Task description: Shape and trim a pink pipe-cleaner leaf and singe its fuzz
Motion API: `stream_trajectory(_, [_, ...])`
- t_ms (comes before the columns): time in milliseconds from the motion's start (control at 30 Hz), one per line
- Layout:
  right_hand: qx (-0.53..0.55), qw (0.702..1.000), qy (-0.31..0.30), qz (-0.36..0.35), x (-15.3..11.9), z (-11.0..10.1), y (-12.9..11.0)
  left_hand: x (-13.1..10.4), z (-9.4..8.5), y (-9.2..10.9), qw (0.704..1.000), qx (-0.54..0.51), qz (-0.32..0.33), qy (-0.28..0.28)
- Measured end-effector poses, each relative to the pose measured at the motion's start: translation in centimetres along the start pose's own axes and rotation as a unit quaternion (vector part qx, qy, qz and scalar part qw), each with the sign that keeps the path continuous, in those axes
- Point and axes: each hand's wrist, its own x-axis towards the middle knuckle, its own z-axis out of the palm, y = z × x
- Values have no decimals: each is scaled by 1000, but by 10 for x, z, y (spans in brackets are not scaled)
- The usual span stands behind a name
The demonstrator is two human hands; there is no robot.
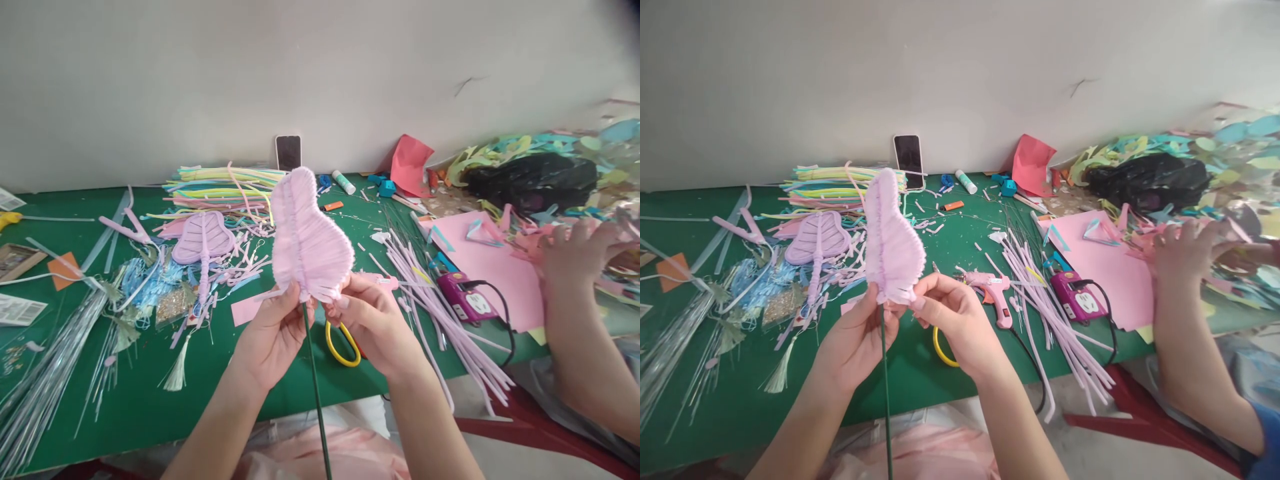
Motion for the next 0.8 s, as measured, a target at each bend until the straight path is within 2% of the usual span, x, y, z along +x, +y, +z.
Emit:
stream_trajectory(200, [-43,999,7,-17,2,-10,3,0,-5,-3,995,45,18,-82])
stream_trajectory(500, [-54,997,-16,-51,3,-7,-2,-1,-13,-1,982,140,58,-115])
stream_trajectory(600, [-59,997,-9,-55,2,-8,-2,-2,-13,3,974,184,78,-111])
stream_trajectory(800, [-74,995,25,-60,-1,-11,2,-6,-10,4,953,249,162,-65])
